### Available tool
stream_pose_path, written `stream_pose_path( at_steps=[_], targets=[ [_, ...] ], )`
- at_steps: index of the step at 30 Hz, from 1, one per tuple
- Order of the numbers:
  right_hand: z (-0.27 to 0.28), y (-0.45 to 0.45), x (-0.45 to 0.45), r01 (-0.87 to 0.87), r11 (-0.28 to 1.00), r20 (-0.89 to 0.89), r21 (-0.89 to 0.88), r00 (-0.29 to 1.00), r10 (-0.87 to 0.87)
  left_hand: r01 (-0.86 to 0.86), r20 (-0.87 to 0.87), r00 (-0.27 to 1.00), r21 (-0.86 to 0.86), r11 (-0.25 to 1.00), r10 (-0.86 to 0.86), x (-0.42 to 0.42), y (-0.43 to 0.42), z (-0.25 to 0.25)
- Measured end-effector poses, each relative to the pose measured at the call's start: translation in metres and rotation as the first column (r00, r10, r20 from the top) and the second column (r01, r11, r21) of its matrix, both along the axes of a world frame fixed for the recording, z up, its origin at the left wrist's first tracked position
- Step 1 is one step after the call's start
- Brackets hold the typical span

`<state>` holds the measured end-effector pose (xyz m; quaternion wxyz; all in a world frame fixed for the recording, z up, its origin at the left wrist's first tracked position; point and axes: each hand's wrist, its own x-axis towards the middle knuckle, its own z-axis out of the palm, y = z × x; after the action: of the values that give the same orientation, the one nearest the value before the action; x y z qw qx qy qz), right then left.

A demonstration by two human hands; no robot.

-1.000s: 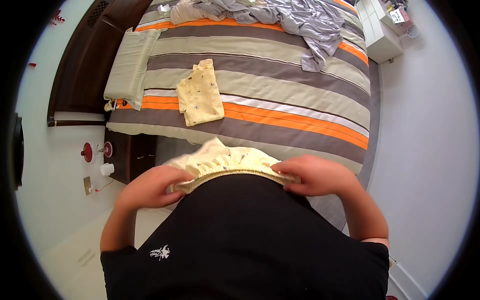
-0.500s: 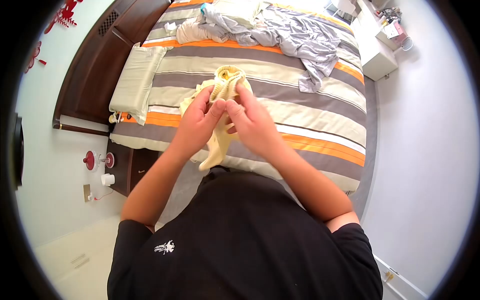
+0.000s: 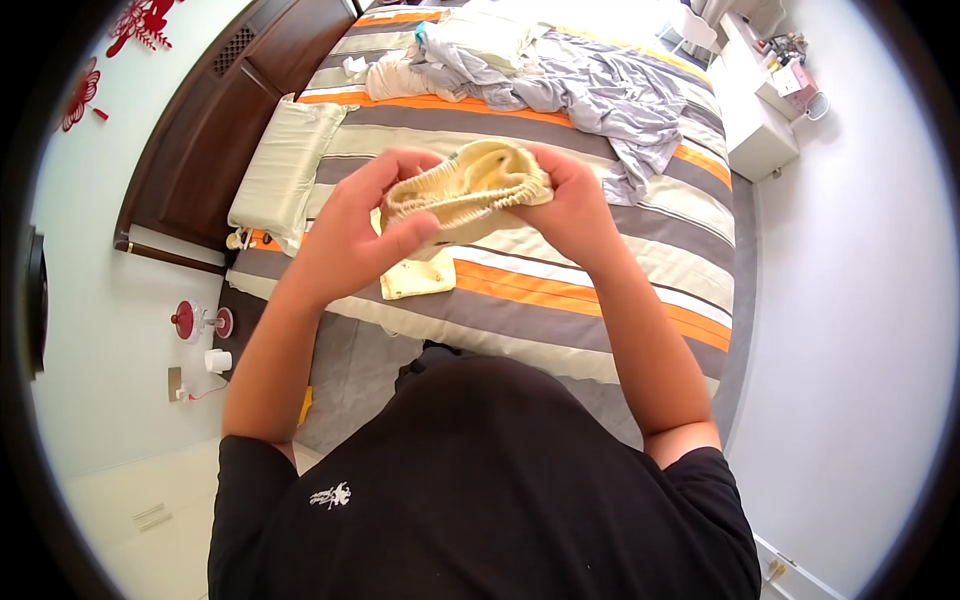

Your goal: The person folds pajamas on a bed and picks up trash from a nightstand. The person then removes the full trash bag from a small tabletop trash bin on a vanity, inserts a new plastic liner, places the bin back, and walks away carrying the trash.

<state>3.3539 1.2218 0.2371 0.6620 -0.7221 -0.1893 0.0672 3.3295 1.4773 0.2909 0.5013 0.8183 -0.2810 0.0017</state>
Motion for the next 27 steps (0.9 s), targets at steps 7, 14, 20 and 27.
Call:
stream_pose_path(
  at_steps=[7,14,20,27],
  targets=[
    [0.029,0.021,-0.015,0.109,0.987,0.031,-0.119,0.994,-0.106,-0.093,-0.009,0.995,0.257,0.962,0.099,-0.007,0.009,0.001],
    [0.058,0.017,-0.023,0.054,0.964,0.139,-0.261,0.99,-0.018,-0.146,0.267,0.958,0.129,0.981,0.108,-0.033,-0.021,0.004],
    [0.082,-0.03,-0.038,0.012,0.855,0.068,-0.519,0.997,0.027,0.019,0.119,0.991,0.263,0.965,-0.052,-0.021,-0.014,0.017],
    [0.025,-0.061,-0.03,-0.742,0.411,0.256,0.529,0.601,0.757,0.622,0.033,0.778,0.094,0.777,-0.627,-0.04,-0.021,0.108]
  ],
)
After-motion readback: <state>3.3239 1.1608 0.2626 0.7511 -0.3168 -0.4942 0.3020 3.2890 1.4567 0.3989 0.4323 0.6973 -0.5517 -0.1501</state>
